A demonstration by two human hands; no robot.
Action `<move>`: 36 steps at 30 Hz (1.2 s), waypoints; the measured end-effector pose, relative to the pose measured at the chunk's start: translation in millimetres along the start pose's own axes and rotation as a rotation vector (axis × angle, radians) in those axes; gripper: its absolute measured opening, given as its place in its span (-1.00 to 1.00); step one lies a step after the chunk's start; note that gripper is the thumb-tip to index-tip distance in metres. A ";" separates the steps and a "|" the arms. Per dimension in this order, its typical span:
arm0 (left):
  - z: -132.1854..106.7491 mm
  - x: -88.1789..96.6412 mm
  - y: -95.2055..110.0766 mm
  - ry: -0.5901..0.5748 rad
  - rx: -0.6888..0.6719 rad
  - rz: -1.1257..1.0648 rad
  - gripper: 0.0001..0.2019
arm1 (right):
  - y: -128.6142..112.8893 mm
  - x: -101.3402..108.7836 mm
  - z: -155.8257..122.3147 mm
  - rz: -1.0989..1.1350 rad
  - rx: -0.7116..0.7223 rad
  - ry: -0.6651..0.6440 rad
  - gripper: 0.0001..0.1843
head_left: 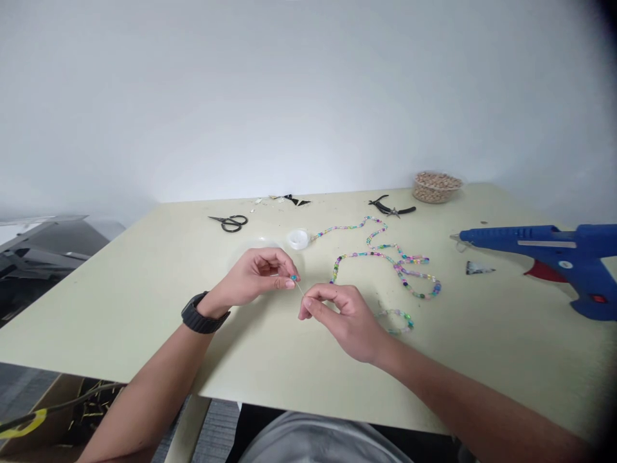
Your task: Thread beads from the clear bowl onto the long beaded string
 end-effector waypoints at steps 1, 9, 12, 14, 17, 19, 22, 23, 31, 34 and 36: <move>-0.1 -0.1 -0.1 -0.001 -0.001 0.003 -0.83 | 0.3 0.0 0.1 -0.001 0.001 0.001 -0.69; -1.2 -2.9 2.0 -0.026 -0.019 0.036 -0.84 | 3.2 -0.6 -0.5 0.011 0.004 -0.008 -0.69; -1.4 -4.4 2.8 -0.044 -0.027 0.053 -0.83 | 2.7 -0.3 -0.4 0.012 0.008 -0.007 -0.69; -1.4 -5.9 2.8 -0.060 -0.026 0.062 -0.83 | 2.5 -0.4 -0.2 0.009 0.010 -0.008 -0.69; -1.2 -8.3 2.1 -0.077 -0.021 0.058 -0.84 | 3.3 -0.9 0.1 0.008 -0.001 -0.014 -0.70; -1.2 -9.7 1.2 -0.080 -0.013 0.035 -0.86 | 4.1 -1.5 -0.1 0.014 -0.017 -0.021 -0.70; -1.4 -10.4 0.4 -0.058 -0.008 0.024 -0.89 | 4.6 -2.1 -0.8 0.032 -0.037 -0.032 -0.70; -1.5 -10.1 0.8 -0.045 -0.015 0.037 -0.90 | 4.5 -2.3 -0.9 0.035 -0.042 -0.038 -0.70; -0.5 -9.7 10.8 -0.023 -0.147 0.179 -0.90 | 6.2 -2.2 0.6 0.005 -0.079 -0.024 -0.71; -0.8 -11.5 11.1 -0.029 -0.157 0.201 -0.91 | 6.9 -3.2 1.5 -0.008 -0.062 -0.009 -0.67; -1.1 -12.9 10.7 -0.036 -0.152 0.215 -0.89 | 7.9 -3.5 1.7 -0.017 -0.059 0.002 -0.66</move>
Point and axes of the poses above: each hand's wrist, its own z-axis towards the middle knuckle, its own x-axis out of the back of the hand, y = z × x, the point moved 3 cm from there along z, towards the middle knuckle, and after that the axes turned 7 degrees about z, right-handed, at the moved point
